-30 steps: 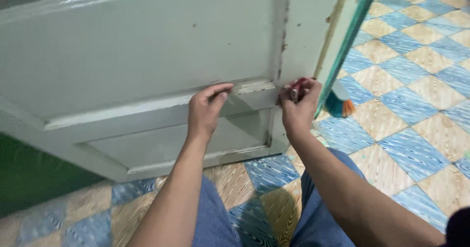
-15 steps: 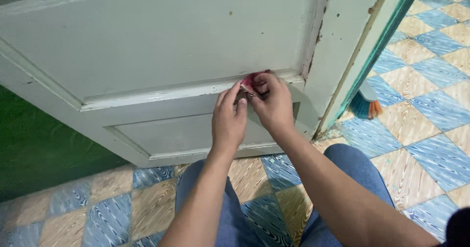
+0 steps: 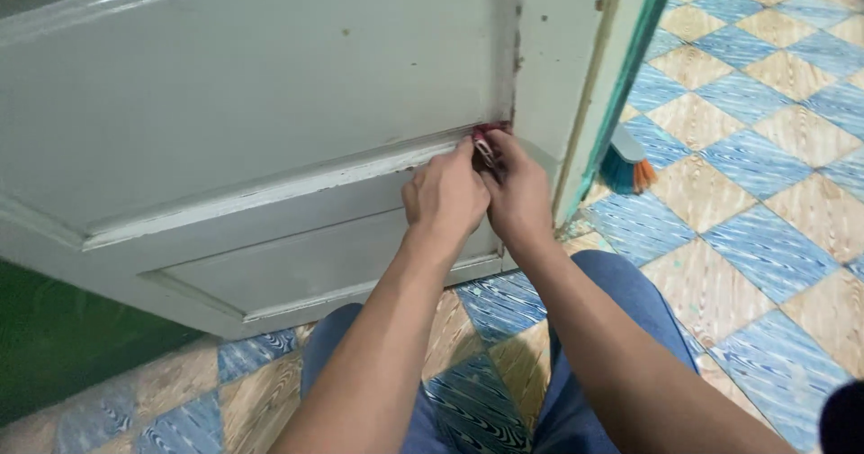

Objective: Sanding a white wooden door with a piece of sandpaper.

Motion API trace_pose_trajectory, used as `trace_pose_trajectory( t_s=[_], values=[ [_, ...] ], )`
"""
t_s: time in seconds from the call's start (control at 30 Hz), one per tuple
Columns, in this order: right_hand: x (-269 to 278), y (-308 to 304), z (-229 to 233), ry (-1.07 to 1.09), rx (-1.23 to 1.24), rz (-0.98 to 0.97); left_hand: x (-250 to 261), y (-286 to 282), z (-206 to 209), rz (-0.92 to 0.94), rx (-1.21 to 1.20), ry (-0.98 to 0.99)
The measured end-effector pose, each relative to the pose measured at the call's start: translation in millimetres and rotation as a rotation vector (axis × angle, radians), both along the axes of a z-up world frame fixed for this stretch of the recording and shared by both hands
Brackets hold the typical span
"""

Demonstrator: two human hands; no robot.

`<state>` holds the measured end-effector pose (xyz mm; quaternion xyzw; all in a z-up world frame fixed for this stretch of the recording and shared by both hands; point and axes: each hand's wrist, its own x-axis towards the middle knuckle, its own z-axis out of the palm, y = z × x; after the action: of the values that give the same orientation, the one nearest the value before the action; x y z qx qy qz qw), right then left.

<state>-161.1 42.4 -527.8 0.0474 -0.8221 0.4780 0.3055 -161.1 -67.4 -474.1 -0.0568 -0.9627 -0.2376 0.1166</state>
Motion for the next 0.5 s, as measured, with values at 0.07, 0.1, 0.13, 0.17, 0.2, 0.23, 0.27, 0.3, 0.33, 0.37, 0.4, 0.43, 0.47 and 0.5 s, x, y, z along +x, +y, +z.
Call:
trace_pose_trajectory(
  t_s=[0.07,0.1,0.13,0.17,0.2,0.23,0.27,0.3,0.33,0.37,0.4,0.43,0.47,0.5],
  values=[
    [3,-13,2,-0.012,-0.061,0.016,6,-10,6,0.008,-0.017,-0.029],
    [0,-22,-3,-0.014,-0.056,0.034,7,-19,2,0.026,-0.012,-0.031],
    [-3,-29,-7,-0.024,-0.074,0.044,8,-27,-1,0.040,-0.014,-0.037],
    [-6,-36,-12,-0.035,-0.092,0.055,8,-34,-4,0.054,-0.015,-0.043],
    [-8,-46,-12,-0.035,-0.088,0.072,13,-45,-3,0.070,-0.012,-0.042],
    [-9,-55,-13,-0.015,-0.079,0.105,17,-56,-2,0.107,-0.005,-0.059],
    [-9,-65,-15,0.006,-0.070,0.139,22,-66,-1,0.144,0.002,-0.075],
    [-7,-76,-10,0.005,-0.067,0.156,25,-79,-5,0.161,0.006,-0.076],
    [-5,-89,-5,-0.037,-0.048,0.203,28,-93,-10,0.202,0.014,-0.049],
    [-2,-101,-1,-0.078,-0.029,0.250,32,-106,-15,0.244,0.022,-0.022],
    [-5,-114,-2,-0.078,-0.023,0.268,34,-120,-20,0.262,0.028,-0.022],
    [-8,-126,-4,-0.123,-0.010,0.335,37,-133,-24,0.311,0.012,0.002],
    [-12,-137,-5,-0.166,-0.003,0.394,38,-144,-27,0.350,-0.012,0.027],
    [-16,-148,-10,-0.165,-0.005,0.404,41,-154,-26,0.360,-0.014,0.028]
  ],
)
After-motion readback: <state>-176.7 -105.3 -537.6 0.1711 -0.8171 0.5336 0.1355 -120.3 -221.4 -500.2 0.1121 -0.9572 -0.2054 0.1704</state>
